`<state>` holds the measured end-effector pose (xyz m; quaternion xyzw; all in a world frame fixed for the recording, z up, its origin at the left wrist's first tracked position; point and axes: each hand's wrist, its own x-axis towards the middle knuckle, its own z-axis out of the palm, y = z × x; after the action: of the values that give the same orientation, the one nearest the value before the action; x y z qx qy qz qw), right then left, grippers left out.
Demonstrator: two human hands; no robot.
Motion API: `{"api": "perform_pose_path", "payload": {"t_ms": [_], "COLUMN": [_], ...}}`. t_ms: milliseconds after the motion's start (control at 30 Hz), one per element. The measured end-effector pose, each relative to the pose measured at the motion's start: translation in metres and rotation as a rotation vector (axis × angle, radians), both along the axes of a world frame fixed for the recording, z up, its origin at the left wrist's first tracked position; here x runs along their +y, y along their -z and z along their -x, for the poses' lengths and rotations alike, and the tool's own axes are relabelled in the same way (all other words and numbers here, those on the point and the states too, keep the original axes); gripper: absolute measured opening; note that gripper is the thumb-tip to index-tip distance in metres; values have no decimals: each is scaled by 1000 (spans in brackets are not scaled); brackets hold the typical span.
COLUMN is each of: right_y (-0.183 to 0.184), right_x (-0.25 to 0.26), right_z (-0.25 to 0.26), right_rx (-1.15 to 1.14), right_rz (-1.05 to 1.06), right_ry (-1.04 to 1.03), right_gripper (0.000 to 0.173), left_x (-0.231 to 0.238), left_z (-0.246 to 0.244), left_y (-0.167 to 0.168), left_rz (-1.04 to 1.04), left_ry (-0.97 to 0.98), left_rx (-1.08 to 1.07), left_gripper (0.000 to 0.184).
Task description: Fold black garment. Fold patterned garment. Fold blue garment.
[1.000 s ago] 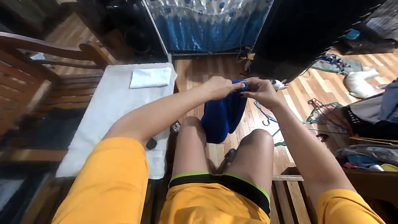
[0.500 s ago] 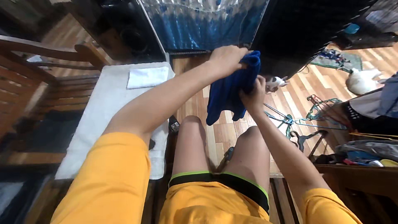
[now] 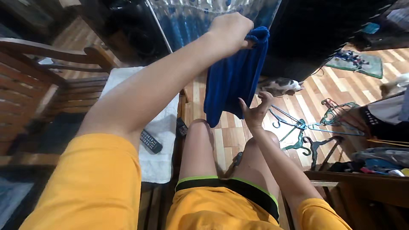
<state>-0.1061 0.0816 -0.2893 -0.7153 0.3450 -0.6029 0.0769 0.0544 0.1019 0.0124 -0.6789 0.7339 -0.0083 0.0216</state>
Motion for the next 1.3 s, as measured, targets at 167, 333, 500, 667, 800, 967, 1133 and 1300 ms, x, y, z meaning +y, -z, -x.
{"api": "perform_pose_path", "payload": {"t_ms": [167,333,500,667,800,967,1133,1300], "right_y": [-14,-28,-33,-24,-13,1,-14,-66], "right_x": [-1,-4,-3,12,8,-1,-17,-37], "right_z": [-16,-22,-12,11,16,7,41,115], "right_rx": [25,-19,-31,50,66,226,284,184], "right_rz": [-157,-255,-373,-554,-521,-493,-571,-324], "right_ry": [1,38,-192,-705,-509,-473,-474,-304], "right_gripper": [35,38,27,17,17,22,22,20], "left_x": [3,4,3,1,4,8,18,39], "left_z": [4,-1,-6,-24,-38,-50,-90,-133], "left_y": [-8,-11,-10,-9,-10,-21,-29,1], "left_rz": [12,29,56,128,178,231,198,135], "left_ry": [-20,-29,19,193,454,566,333,86], "left_rx": [1,14,-12,-105,-124,-75,76,204], "left_gripper": [36,34,35,33,32,31,35,32]}}
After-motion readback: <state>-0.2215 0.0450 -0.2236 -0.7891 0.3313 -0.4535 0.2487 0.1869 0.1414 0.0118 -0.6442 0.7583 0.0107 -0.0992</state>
